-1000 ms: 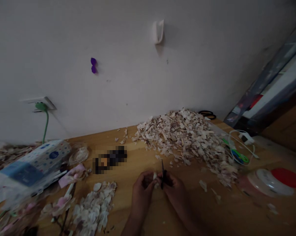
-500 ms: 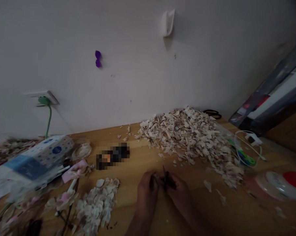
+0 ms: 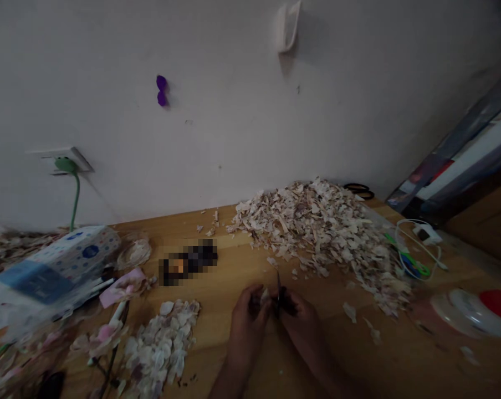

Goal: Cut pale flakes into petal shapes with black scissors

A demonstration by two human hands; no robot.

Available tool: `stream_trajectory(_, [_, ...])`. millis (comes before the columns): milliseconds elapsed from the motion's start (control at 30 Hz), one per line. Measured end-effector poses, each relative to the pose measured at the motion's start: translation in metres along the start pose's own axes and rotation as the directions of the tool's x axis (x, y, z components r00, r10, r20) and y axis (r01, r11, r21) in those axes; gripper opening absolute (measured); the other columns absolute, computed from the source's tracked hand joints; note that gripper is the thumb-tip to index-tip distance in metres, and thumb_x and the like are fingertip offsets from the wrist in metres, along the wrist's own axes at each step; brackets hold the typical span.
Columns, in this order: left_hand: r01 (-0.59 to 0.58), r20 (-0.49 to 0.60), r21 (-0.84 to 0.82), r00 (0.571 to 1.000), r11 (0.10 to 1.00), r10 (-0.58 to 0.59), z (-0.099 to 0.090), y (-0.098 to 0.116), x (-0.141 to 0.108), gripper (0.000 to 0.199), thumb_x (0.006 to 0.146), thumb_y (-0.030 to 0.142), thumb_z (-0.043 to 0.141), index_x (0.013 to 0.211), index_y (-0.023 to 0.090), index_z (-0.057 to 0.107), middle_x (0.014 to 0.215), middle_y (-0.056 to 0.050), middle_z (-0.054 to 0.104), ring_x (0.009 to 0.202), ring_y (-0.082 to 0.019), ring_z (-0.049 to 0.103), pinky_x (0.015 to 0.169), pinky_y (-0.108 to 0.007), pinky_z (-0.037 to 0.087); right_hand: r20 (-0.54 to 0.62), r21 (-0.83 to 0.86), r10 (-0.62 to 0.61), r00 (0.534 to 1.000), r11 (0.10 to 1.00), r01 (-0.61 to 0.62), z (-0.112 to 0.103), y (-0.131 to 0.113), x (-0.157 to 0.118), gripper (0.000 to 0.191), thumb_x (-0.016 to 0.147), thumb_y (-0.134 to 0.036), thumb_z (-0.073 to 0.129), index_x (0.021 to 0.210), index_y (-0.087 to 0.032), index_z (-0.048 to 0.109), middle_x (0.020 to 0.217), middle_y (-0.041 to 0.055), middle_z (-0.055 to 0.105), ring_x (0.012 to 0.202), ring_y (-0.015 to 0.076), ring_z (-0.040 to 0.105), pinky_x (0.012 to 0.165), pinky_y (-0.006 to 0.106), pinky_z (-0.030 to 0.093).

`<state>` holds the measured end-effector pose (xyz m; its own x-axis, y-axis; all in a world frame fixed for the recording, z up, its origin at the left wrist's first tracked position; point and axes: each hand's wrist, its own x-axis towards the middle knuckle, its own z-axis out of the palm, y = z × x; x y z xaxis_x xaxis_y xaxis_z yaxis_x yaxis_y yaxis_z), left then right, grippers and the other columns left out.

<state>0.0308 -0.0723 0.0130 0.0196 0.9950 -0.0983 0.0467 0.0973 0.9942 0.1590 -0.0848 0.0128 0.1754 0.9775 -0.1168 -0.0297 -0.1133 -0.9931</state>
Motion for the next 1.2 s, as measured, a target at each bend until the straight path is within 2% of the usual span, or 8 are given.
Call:
stream_trajectory(133, [0.034,0.045,-0.057,0.999,0.998,-0.031,-0.001,0.000,0.003,0.028,0.075,0.036,0.069,0.096,0.017,0.069,0.091,-0.009,0.073,0.085,-0.021,0.068,0.080,-0.032,0.051,-0.018,-0.012,-0.002,1.000,1.000,0.002,-0.002,0.003,0.001,0.029,0.071,-0.042,0.070,0.088,-0.019,0.069,0.089,0.0083,0.074,0.084,0.0267,0.068,0.079,0.036,0.052])
stream_trajectory(367, [-0.041,0.013,0.051,0.999,0.998,0.040,-0.004,0.004,0.004,0.016,0.078,0.031,0.066,0.086,0.019,0.071,0.087,-0.006,0.071,0.084,-0.020,0.065,0.078,-0.029,0.049,-0.010,-0.023,0.010,1.000,1.000,-0.010,-0.002,0.002,0.002,0.031,0.073,-0.046,0.069,0.088,-0.019,0.068,0.087,0.0068,0.073,0.082,0.0247,0.067,0.075,0.032,0.052])
stream_trajectory(600, [0.013,0.018,-0.036,1.000,0.999,-0.012,0.000,0.001,0.002,0.013,0.080,0.030,0.062,0.084,0.018,0.065,0.079,-0.005,0.070,0.076,-0.019,0.065,0.073,-0.029,0.049,-0.008,-0.066,0.006,1.000,0.998,-0.006,-0.002,0.003,0.001,0.029,0.075,-0.046,0.066,0.087,-0.019,0.066,0.083,0.0058,0.071,0.079,0.0234,0.065,0.072,0.030,0.051])
stream_trajectory(767, [-0.148,0.036,0.161,0.989,0.976,0.144,-0.004,0.004,0.001,0.014,0.083,0.025,0.057,0.088,0.020,0.069,0.085,-0.006,0.069,0.081,-0.019,0.063,0.075,-0.030,0.048,0.043,-0.165,-0.044,0.998,0.985,0.050,-0.003,0.008,0.000,0.015,0.076,-0.033,0.061,0.081,-0.019,0.064,0.074,0.0023,0.067,0.072,0.0201,0.062,0.065,0.026,0.048])
stream_trajectory(867, [-0.214,0.057,0.197,0.977,0.957,0.207,-0.007,0.007,-0.001,0.016,0.084,0.024,0.056,0.087,0.022,0.072,0.085,-0.006,0.068,0.081,-0.019,0.062,0.076,-0.030,0.047,0.064,-0.209,-0.058,0.996,0.975,0.071,-0.003,0.008,0.000,0.011,0.075,-0.029,0.058,0.078,-0.020,0.064,0.071,0.0006,0.066,0.069,0.0185,0.061,0.063,0.025,0.047])
stream_trajectory(967, [-0.127,0.025,0.116,0.992,0.985,0.125,-0.005,0.008,-0.002,0.014,0.082,0.028,0.061,0.091,0.022,0.070,0.086,-0.006,0.069,0.081,-0.019,0.063,0.076,-0.030,0.048,0.030,-0.208,-0.051,0.998,0.977,0.056,-0.003,0.005,0.000,0.012,0.073,-0.030,0.059,0.078,-0.020,0.064,0.070,0.0013,0.067,0.068,0.0194,0.062,0.062,0.026,0.048])
stream_trajectory(1067, [0.004,-0.007,-0.076,1.000,0.997,-0.005,0.002,0.006,-0.001,0.029,0.071,0.030,0.072,0.098,0.019,0.065,0.081,-0.005,0.069,0.076,-0.018,0.064,0.072,-0.029,0.050,-0.003,-0.135,-0.021,1.000,0.991,0.021,-0.002,0.002,0.000,0.018,0.074,-0.034,0.061,0.083,-0.019,0.065,0.079,0.0052,0.070,0.077,0.0234,0.065,0.070,0.030,0.051])
stream_trajectory(1200, [0.098,-0.026,-0.237,0.994,0.967,-0.107,0.009,0.002,0.003,0.033,0.063,0.033,0.078,0.090,0.017,0.065,0.074,-0.003,0.068,0.070,-0.016,0.064,0.069,-0.027,0.050,-0.007,-0.046,0.002,1.000,0.999,-0.003,0.000,0.005,0.001,0.023,0.076,-0.038,0.063,0.089,-0.019,0.065,0.086,0.0073,0.072,0.082,0.0249,0.066,0.076,0.034,0.052])
